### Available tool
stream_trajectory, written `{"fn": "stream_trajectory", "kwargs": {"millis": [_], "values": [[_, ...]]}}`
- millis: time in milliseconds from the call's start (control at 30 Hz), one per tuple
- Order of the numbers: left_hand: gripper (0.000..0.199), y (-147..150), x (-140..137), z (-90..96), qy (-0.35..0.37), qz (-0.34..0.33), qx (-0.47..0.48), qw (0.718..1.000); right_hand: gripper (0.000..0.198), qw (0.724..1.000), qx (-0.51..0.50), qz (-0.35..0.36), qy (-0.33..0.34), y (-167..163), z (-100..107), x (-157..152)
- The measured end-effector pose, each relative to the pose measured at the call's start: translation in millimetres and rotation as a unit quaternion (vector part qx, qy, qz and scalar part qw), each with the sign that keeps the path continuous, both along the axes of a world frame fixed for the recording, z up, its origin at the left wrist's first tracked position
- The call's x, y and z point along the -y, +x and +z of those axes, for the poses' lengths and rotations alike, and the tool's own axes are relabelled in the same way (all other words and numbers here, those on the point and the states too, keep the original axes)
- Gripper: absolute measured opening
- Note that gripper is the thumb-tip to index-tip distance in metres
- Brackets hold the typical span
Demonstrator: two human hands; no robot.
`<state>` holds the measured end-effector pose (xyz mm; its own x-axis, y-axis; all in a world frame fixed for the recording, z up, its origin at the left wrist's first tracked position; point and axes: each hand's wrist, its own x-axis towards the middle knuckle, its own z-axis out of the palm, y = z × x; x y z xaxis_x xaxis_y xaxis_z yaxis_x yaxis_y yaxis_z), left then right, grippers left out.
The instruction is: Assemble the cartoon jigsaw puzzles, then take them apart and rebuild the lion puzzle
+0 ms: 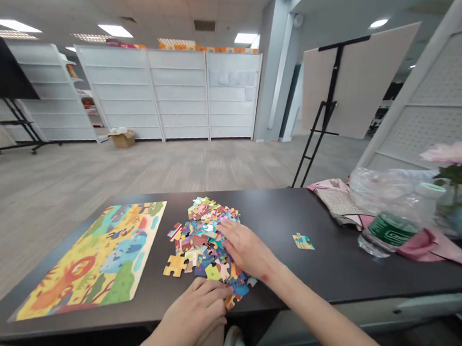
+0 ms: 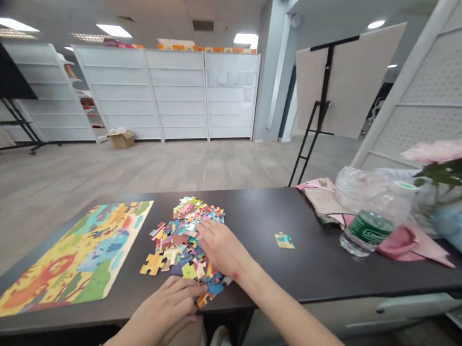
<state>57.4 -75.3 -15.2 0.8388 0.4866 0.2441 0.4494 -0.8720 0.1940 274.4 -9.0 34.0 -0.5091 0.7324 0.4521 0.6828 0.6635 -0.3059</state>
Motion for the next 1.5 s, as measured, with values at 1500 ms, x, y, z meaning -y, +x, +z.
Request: {"fn": "stream_trajectory", "kwargs": {"millis": [1500], "values": [[0.016,-30,-72,25.0,-0.098,0.043,0.086,0.990,0.035,0.984,0.074,-0.156,0.049,70,-32,23]]}}
